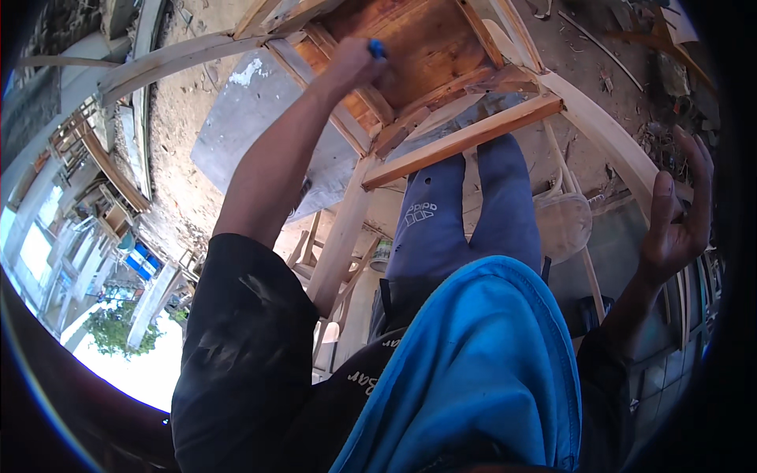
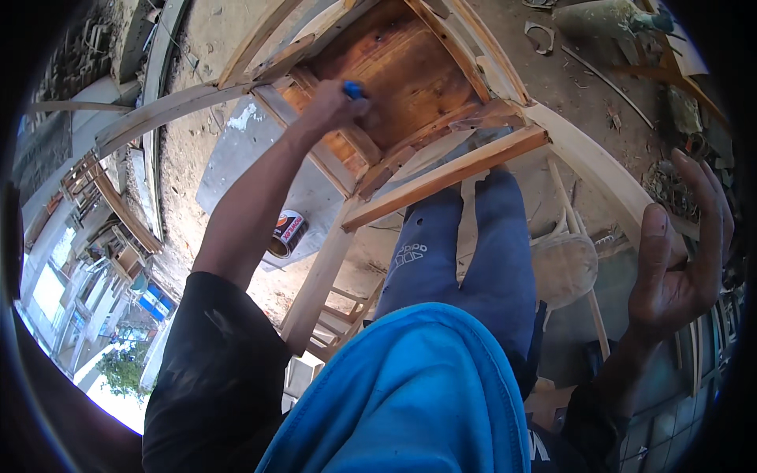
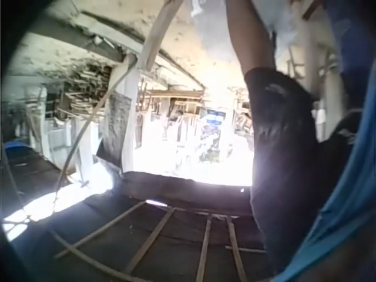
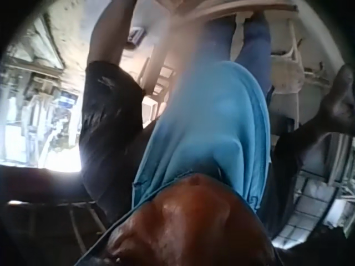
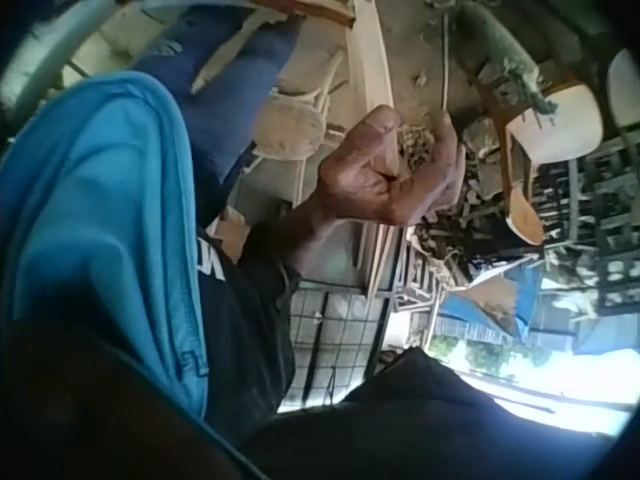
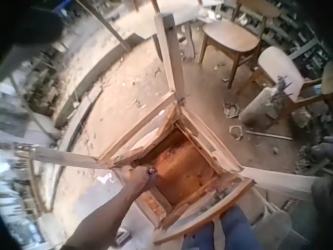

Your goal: The person dips a paintbrush into a can of paint and applies it to the underside of an inverted wooden chair, turns the chair upright, and paints its frame and legs with the brush.

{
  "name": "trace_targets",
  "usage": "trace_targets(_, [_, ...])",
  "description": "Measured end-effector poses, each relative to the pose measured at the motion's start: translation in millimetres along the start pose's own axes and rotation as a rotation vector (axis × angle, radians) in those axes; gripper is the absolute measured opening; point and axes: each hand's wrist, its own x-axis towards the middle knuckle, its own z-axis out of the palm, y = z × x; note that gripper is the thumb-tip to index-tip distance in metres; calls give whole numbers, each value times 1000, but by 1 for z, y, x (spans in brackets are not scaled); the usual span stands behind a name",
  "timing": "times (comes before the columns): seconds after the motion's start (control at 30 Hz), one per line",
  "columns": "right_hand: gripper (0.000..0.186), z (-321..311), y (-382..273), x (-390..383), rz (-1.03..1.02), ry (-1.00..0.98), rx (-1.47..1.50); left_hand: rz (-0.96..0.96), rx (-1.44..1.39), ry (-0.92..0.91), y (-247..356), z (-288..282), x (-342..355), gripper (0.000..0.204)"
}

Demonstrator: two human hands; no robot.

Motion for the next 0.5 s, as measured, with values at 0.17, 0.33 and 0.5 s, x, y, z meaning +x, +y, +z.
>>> trace_targets(0.17, [35,-2,5,0,-15,-21,26,72,638,183,17,-65,6,20])
trace_targets(0.33, [35,4,-5,1,54,-4,27,411,597,-387,73,-6,1,21])
trace_targets(0.5, [37,9,-3,-4,126,64,145,-118,184,-379,68,-21,16,25])
